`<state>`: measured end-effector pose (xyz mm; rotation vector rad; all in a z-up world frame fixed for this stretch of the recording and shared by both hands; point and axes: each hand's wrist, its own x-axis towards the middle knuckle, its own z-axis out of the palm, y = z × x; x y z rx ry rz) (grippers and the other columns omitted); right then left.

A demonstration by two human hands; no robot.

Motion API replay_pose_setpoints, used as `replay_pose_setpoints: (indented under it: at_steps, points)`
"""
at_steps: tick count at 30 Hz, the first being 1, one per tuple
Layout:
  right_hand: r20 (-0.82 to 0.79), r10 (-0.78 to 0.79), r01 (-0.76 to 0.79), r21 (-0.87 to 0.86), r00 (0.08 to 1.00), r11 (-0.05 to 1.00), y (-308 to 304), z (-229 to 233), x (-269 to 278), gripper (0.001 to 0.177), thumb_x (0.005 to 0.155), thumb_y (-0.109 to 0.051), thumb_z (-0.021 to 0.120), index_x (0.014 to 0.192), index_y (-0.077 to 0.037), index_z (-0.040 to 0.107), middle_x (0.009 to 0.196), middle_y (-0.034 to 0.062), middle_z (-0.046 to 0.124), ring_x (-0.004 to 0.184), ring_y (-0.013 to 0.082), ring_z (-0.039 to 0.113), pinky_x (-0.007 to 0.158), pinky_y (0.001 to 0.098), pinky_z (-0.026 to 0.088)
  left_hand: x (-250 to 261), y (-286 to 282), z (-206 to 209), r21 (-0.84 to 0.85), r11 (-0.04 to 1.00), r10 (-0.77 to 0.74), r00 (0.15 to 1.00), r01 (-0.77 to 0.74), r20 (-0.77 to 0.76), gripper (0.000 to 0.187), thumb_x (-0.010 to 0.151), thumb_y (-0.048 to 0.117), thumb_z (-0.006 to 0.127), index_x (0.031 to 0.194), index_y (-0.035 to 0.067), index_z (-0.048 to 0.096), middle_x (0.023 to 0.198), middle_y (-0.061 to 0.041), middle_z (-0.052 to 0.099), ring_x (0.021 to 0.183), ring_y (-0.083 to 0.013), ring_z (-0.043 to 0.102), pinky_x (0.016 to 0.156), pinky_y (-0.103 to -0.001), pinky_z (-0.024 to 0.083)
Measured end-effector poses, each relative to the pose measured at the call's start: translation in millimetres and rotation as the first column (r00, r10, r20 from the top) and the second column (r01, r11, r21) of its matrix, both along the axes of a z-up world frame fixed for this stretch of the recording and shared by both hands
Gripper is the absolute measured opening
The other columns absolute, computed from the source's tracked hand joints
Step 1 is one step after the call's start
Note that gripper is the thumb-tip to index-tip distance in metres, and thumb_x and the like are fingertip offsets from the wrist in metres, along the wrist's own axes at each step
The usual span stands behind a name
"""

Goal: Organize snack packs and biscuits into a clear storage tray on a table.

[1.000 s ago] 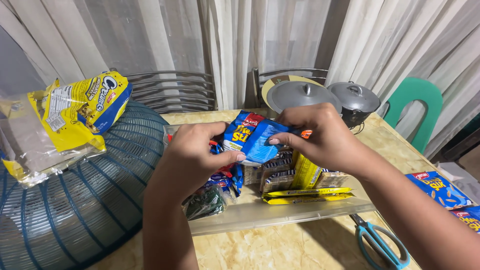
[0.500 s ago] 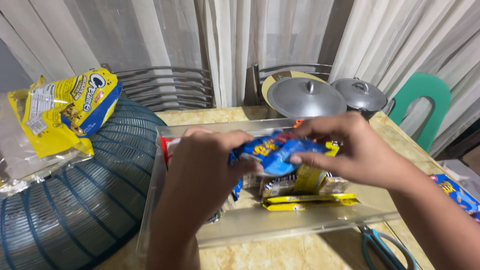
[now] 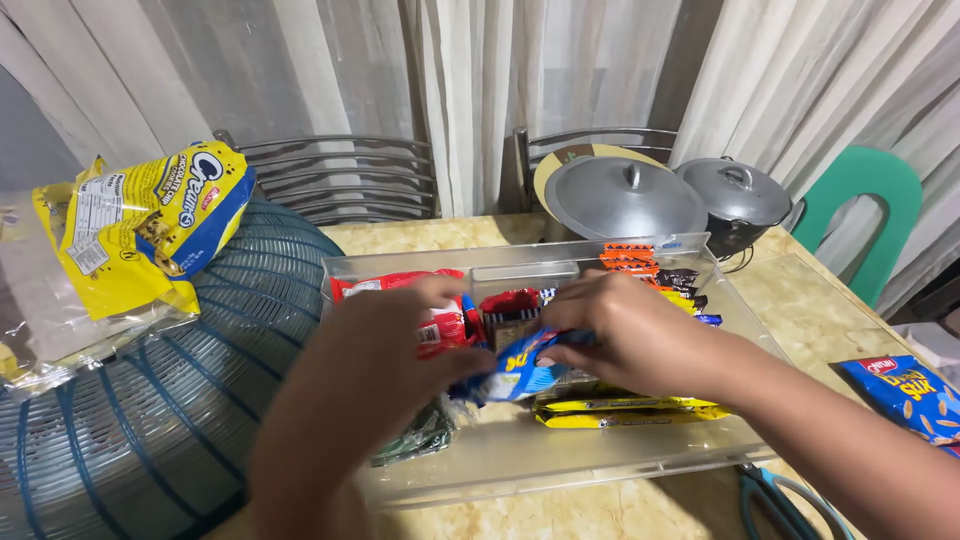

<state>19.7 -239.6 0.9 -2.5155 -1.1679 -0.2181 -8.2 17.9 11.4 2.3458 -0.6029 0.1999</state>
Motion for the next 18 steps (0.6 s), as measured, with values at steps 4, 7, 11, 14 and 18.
replay_pose_setpoints:
  at_steps: [4, 7, 11, 14, 18]
  points:
    - [0.049, 0.014, -0.006, -0.177, 0.999, 0.984, 17.6, -12.1, 7.1, 0.018, 0.076, -0.019, 0.082, 0.085, -0.007, 0.073, 0.078, 0.0134, 0.069, 0.082, 0.0340, 0.067, 0.078, 0.0475, 0.052, -5.6, 16.2, 8.0, -0.020, 0.987, 0.159, 0.985, -0.158, 0.073, 0.056, 0.075, 0.048, 0.081, 0.118, 0.013, 0.071, 0.088, -0.015, 0.077, 0.081, -0.0324, 0.076, 0.069, -0.041, 0.058]
    - [0.184, 0.150, -0.110, -0.212, 0.971, 0.971, 26.5, -35.6, 15.8, 0.021, 0.072, -0.018, 0.078, 0.088, -0.006, 0.073, 0.087, 0.0101, 0.073, 0.090, 0.0319, 0.068, 0.084, 0.0562, 0.044, -4.8, 15.4, 2.7, -0.063, 0.989, 0.141, 0.978, -0.133, 0.153, 0.051, 0.078, 0.042, 0.077, 0.118, 0.011, 0.071, 0.089, -0.015, 0.078, 0.078, -0.0334, 0.075, 0.068, -0.042, 0.057]
    - [0.248, 0.127, -0.043, -0.319, 0.961, 0.947, 35.4, -51.4, 20.2, 0.013, 0.074, -0.015, 0.070, 0.085, -0.010, 0.073, 0.086, 0.0076, 0.072, 0.096, 0.0280, 0.067, 0.094, 0.0578, 0.041, -9.0, 9.3, 10.7, -0.005, 0.989, 0.146, 0.986, -0.146, 0.082, 0.047, 0.081, 0.044, 0.077, 0.118, 0.015, 0.072, 0.085, -0.014, 0.078, 0.080, -0.0335, 0.075, 0.071, -0.043, 0.056]
    - [0.254, 0.137, -0.012, -0.438, 0.958, 0.899, 44.1, -54.1, 17.0, 0.012, 0.076, -0.015, 0.065, 0.084, -0.013, 0.074, 0.084, 0.0070, 0.071, 0.090, 0.0268, 0.068, 0.086, 0.0481, 0.046, -4.6, 15.9, -4.7, -0.061, 0.995, 0.080, 0.990, -0.073, 0.113, 0.043, 0.083, 0.042, 0.078, 0.115, 0.013, 0.070, 0.096, -0.010, 0.079, 0.087, -0.0320, 0.075, 0.075, -0.042, 0.056]
    - [0.283, 0.154, 0.056, -0.617, 0.947, 0.785, 58.5, -61.2, 14.2, 0.009, 0.075, -0.016, 0.066, 0.069, -0.014, 0.073, 0.071, 0.0085, 0.070, 0.081, 0.0276, 0.068, 0.088, 0.0445, 0.047, -9.4, 15.2, 3.4, -0.122, 0.990, 0.093, 0.975, -0.069, 0.202, 0.044, 0.079, 0.035, 0.079, 0.114, 0.011, 0.069, 0.095, -0.008, 0.079, 0.089, -0.0333, 0.073, 0.075, -0.043, 0.054]
